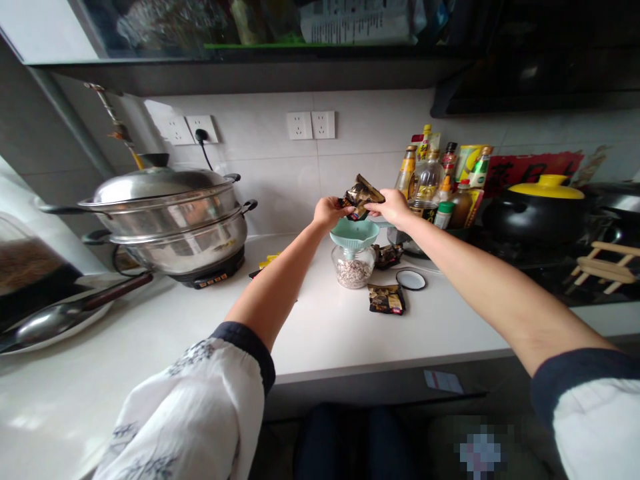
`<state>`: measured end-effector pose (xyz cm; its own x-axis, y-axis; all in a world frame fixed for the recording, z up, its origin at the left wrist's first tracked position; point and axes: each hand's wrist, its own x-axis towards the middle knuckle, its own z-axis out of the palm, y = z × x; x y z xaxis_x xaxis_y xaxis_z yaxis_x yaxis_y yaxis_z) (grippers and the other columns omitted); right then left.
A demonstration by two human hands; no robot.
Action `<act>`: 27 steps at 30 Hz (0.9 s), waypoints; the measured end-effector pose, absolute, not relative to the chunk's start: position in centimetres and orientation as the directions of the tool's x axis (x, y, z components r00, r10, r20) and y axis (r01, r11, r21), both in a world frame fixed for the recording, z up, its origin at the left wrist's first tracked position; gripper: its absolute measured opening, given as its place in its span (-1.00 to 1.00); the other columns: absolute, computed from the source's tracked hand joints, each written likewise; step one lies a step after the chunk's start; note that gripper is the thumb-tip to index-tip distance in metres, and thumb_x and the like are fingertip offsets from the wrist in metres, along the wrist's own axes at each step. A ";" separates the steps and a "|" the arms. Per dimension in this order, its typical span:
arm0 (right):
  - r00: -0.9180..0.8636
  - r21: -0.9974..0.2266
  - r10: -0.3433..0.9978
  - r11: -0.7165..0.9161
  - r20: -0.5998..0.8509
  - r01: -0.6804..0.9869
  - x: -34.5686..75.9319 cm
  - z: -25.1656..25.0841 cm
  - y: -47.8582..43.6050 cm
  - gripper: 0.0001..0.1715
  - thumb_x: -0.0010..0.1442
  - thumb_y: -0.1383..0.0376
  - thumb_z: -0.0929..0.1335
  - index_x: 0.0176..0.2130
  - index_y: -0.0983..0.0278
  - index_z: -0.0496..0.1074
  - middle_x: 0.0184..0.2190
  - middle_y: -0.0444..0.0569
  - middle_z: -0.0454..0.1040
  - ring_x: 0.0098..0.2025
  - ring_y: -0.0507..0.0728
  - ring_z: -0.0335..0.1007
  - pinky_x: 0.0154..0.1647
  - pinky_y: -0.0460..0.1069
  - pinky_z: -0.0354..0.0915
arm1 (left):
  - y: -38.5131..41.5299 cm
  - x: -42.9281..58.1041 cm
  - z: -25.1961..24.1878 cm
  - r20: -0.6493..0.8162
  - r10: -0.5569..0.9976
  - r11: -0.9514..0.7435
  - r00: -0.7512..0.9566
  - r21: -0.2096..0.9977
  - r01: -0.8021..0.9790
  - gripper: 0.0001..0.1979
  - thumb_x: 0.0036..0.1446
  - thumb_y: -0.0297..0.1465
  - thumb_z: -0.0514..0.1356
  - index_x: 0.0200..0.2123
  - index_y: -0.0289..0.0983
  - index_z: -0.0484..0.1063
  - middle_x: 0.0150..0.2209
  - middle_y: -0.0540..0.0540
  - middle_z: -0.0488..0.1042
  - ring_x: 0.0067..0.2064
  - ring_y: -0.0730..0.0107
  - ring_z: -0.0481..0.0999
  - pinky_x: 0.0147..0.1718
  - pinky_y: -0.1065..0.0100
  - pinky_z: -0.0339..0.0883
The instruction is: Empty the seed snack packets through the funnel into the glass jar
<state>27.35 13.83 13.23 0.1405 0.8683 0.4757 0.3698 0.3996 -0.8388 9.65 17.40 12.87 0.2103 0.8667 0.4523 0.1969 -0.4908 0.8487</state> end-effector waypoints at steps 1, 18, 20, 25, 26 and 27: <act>0.152 -0.842 0.869 0.392 0.471 0.369 27.6 13.3 13.8 -0.70 -0.14 0.33 0.54 -0.46 0.32 0.37 -0.63 -0.16 0.44 -0.58 0.02 0.41 -0.45 -0.03 0.45 | 17.4 9.6 12.9 0.454 0.861 -0.497 0.227 0.847 0.190 -0.75 -0.28 -0.33 0.40 -0.58 -0.37 0.44 -0.64 0.03 0.37 -0.49 0.48 0.35 -0.51 0.46 0.15; 0.165 -0.894 0.893 0.375 0.419 0.246 27.0 13.2 13.1 -0.71 -0.13 0.39 0.53 -0.46 0.30 0.36 -0.60 -0.16 0.45 -0.53 0.05 0.44 -0.33 0.06 0.50 | 17.5 9.4 13.1 0.512 0.837 -0.547 0.194 0.782 0.298 -0.79 -0.27 -0.35 0.37 -0.59 -0.36 0.45 -0.65 0.04 0.34 -0.49 0.49 0.32 -0.52 0.48 0.11; 0.145 -0.891 0.894 0.381 0.423 0.249 27.0 13.1 13.1 -0.71 -0.13 0.36 0.53 -0.45 0.30 0.36 -0.60 -0.17 0.45 -0.52 0.05 0.45 -0.34 0.06 0.50 | 17.6 9.4 13.1 0.508 0.839 -0.544 0.194 0.778 0.316 -0.79 -0.28 -0.36 0.38 -0.60 -0.36 0.44 -0.66 0.04 0.33 -0.48 0.49 0.32 -0.52 0.48 0.11; 0.161 -0.880 0.888 0.374 0.430 0.292 26.9 13.0 13.2 -0.70 -0.13 0.36 0.53 -0.47 0.30 0.35 -0.60 -0.15 0.45 -0.52 0.06 0.45 -0.33 0.06 0.49 | 17.7 9.3 13.0 0.516 0.829 -0.559 0.215 0.758 0.334 -0.79 -0.25 -0.34 0.37 -0.58 -0.36 0.45 -0.65 0.03 0.35 -0.48 0.49 0.32 -0.52 0.48 0.12; 0.160 -0.877 0.887 0.374 0.433 0.301 26.9 13.0 13.3 -0.71 -0.13 0.37 0.53 -0.46 0.30 0.35 -0.60 -0.16 0.45 -0.52 0.06 0.45 -0.33 0.07 0.49 | 17.7 9.3 12.9 0.515 0.832 -0.555 0.209 0.757 0.345 -0.79 -0.26 -0.35 0.37 -0.59 -0.36 0.45 -0.65 0.04 0.35 -0.48 0.49 0.32 -0.52 0.48 0.12; 0.153 -0.875 0.889 0.374 0.433 0.307 26.9 13.0 13.3 -0.72 -0.12 0.39 0.52 -0.46 0.30 0.35 -0.60 -0.16 0.45 -0.53 0.06 0.45 -0.33 0.08 0.49 | 17.7 9.3 12.9 0.510 0.836 -0.549 0.204 0.758 0.353 -0.79 -0.28 -0.36 0.38 -0.59 -0.36 0.45 -0.65 0.04 0.35 -0.48 0.50 0.31 -0.52 0.49 0.12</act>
<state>26.87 13.31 13.02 0.1526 0.8886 0.4326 0.3067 0.3735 -0.8755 9.32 17.71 12.89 0.2040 0.8355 0.5102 0.3532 -0.5488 0.7576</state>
